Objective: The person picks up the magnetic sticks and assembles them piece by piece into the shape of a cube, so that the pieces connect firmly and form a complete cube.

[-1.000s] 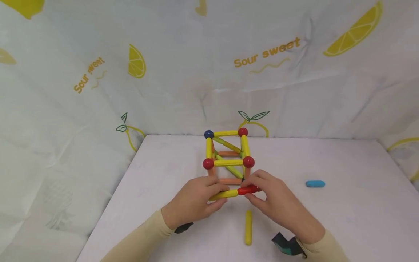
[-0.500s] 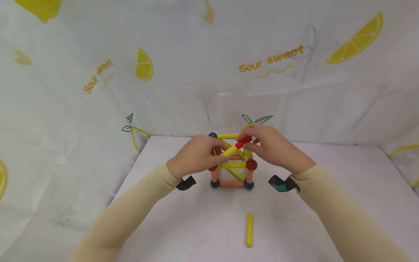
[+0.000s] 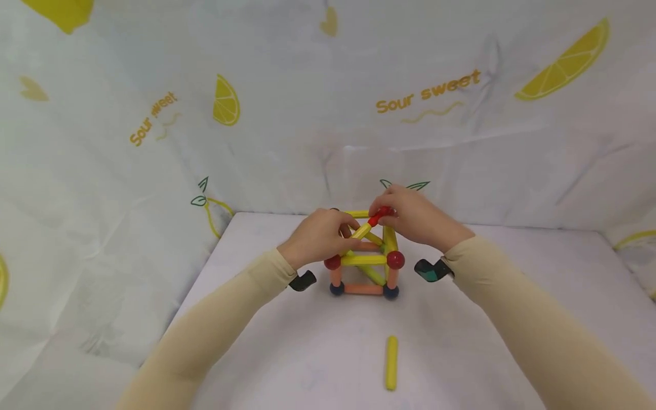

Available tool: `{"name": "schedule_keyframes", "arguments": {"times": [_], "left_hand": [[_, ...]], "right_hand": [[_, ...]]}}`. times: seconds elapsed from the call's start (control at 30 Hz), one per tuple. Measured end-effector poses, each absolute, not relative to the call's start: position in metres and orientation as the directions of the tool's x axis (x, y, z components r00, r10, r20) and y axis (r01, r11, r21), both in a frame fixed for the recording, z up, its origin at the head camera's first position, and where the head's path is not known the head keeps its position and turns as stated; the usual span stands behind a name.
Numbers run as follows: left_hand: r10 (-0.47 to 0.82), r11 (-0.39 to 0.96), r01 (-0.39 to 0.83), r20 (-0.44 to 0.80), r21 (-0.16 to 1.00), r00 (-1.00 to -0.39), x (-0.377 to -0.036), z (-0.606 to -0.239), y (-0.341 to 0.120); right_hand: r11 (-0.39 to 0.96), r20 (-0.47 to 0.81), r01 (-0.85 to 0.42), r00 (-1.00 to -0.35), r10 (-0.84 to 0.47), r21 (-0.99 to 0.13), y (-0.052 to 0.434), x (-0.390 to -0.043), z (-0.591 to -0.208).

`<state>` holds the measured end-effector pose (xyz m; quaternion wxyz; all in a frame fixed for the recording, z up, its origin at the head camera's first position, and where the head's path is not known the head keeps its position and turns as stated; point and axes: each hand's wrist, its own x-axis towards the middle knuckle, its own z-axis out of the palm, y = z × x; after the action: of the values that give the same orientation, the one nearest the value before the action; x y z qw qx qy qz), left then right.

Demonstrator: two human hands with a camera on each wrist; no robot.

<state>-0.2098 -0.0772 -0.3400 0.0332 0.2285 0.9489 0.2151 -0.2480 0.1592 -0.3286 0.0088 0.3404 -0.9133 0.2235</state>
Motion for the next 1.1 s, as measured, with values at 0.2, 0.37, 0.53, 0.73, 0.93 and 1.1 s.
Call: {"name": "schedule_keyframes", "arguments": {"times": [0.2,0.37,0.53,0.73,0.93,1.1], "left_hand": [[0.451,0.802,0.431,0.055,0.413,-0.891,-0.207,-0.342,-0.077],[0.434,0.812,0.414,0.050,0.412,-0.900,-0.205,-0.346,-0.079],[0.440,0.819,0.425,0.054,0.385,-0.896,-0.205,-0.349,-0.080],[0.432,0.836,0.425,0.062,0.347,-0.900,-0.206,-0.351,-0.078],[0.436,0.842,0.428,0.053,0.329,-0.898,-0.206,-0.351,-0.075],[0.436,0.828,0.427,0.063,0.364,-0.898,-0.204,-0.351,-0.079]], "right_hand": [[0.685,0.151,-0.612,-0.779,-0.609,-0.395,0.157,-0.251,-0.331],[0.678,0.140,-0.628,-0.765,-0.629,-0.381,0.150,-0.255,-0.336],[0.675,0.135,-0.637,-0.757,-0.639,-0.372,0.146,-0.257,-0.340],[0.667,0.134,-0.644,-0.750,-0.648,-0.375,0.145,-0.257,-0.340],[0.672,0.115,-0.640,-0.750,-0.651,-0.373,0.145,-0.257,-0.342],[0.679,0.119,-0.620,-0.766,-0.631,-0.392,0.148,-0.252,-0.338]]}}
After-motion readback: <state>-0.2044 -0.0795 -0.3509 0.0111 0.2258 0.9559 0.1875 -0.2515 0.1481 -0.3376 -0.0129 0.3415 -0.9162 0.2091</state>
